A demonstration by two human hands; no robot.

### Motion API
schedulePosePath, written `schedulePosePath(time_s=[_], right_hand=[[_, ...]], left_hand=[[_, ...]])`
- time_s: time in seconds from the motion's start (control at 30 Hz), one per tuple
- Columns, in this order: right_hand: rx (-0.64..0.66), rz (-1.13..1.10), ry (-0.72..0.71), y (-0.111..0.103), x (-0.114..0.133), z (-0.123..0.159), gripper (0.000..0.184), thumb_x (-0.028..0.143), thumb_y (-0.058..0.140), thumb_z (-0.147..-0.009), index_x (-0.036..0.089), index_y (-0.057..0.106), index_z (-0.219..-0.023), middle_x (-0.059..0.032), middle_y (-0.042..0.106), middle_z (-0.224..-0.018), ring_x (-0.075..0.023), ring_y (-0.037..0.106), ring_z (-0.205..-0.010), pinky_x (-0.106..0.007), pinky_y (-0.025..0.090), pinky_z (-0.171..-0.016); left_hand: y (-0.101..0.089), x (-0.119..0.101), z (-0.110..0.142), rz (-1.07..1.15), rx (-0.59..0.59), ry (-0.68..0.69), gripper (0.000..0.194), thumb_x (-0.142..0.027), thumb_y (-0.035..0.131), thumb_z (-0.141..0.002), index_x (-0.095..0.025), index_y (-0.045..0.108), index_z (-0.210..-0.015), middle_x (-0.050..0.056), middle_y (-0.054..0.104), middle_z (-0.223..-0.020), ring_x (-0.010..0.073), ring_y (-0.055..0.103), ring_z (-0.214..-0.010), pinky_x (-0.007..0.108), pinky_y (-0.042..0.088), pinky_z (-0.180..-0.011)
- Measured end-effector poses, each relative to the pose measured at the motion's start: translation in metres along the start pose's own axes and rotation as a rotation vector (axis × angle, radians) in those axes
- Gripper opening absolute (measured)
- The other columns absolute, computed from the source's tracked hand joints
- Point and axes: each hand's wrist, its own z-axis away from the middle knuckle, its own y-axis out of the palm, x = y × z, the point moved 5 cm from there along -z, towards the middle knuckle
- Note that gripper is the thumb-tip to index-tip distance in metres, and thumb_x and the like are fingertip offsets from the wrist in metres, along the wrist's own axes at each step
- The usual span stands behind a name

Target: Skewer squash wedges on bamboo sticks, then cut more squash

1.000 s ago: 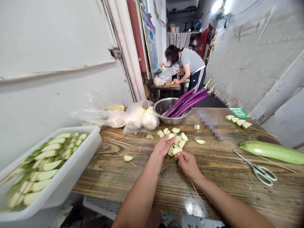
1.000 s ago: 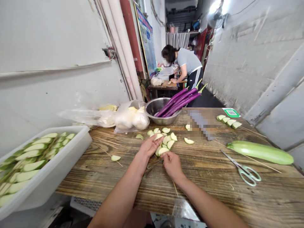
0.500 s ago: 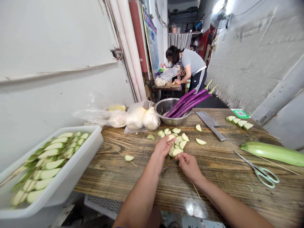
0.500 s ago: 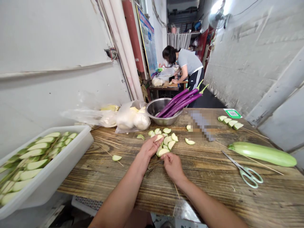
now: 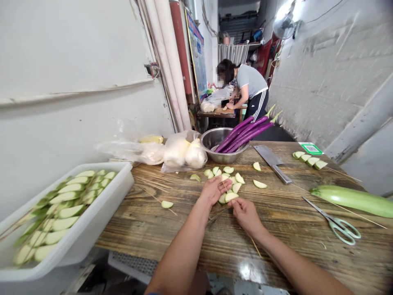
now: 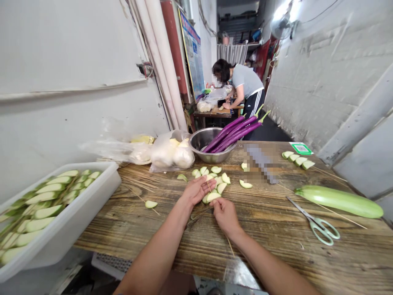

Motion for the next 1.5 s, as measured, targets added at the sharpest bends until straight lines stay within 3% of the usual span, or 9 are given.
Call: schedulePosePath(time_s=[0.27, 0.63, 0.93, 1.23, 1.5], right_hand=[[-0.008, 0.02, -0.005, 0.003, -0.004, -0.001, 0.03, 0.038, 0.042, -0.076, 0.015, 0.059, -0.067, 0.0063, 0.036, -0.038, -0.0085, 0.029, -0.038, -0.02, 0.023, -0.041], [-0.031, 0.036, -0.018, 0.002, -0.003, 0.001, 0.03, 0.036, 0.043, -0.075, 0.015, 0.062, -0.064, 0.0034, 0.042, -0.04, -0.0097, 0.034, -0.039, -0.02, 0.023, -0.039], [0.009, 0.017, 0.012, 0.005, -0.008, 0.005, 0.033, 0.039, 0.043, -0.075, 0.013, 0.062, -0.068, 0.0055, 0.037, -0.039, -0.0084, 0.029, -0.038, -0.02, 0.021, -0.039], [-0.003, -0.104, 0.114, 0.008, -0.009, 0.006, 0.033, 0.04, 0.045, -0.071, 0.012, 0.061, -0.067, 0.007, 0.035, -0.035, -0.0069, 0.025, -0.034, -0.02, 0.018, -0.037], [-0.018, -0.119, 0.109, 0.009, -0.011, 0.005, 0.03, 0.037, 0.044, -0.071, 0.013, 0.061, -0.066, 0.0074, 0.035, -0.034, -0.0067, 0.025, -0.032, -0.02, 0.018, -0.036]], left_hand=[[-0.003, -0.002, -0.005, 0.135, -0.05, 0.023, 0.01, -0.001, 0.047, -0.079, -0.011, 0.046, -0.078, 0.02, 0.063, -0.093, 0.0272, 0.061, -0.093, 0.036, 0.053, -0.077], [-0.004, 0.003, -0.007, 0.161, -0.093, 0.006, 0.01, -0.002, 0.045, -0.08, -0.01, 0.047, -0.085, 0.019, 0.062, -0.096, 0.025, 0.061, -0.093, 0.033, 0.054, -0.075], [-0.008, -0.003, -0.01, 0.173, -0.109, 0.017, 0.01, -0.004, 0.041, -0.082, -0.007, 0.046, -0.09, 0.027, 0.056, -0.106, 0.0281, 0.059, -0.098, 0.032, 0.054, -0.073], [-0.008, -0.003, -0.011, 0.141, -0.116, 0.053, 0.008, -0.005, 0.043, -0.081, -0.008, 0.048, -0.087, 0.021, 0.061, -0.098, 0.0275, 0.061, -0.094, 0.034, 0.054, -0.074], [-0.008, -0.002, -0.01, 0.134, -0.111, 0.046, 0.008, -0.005, 0.043, -0.081, -0.008, 0.047, -0.086, 0.023, 0.06, -0.098, 0.0285, 0.062, -0.091, 0.037, 0.054, -0.074]])
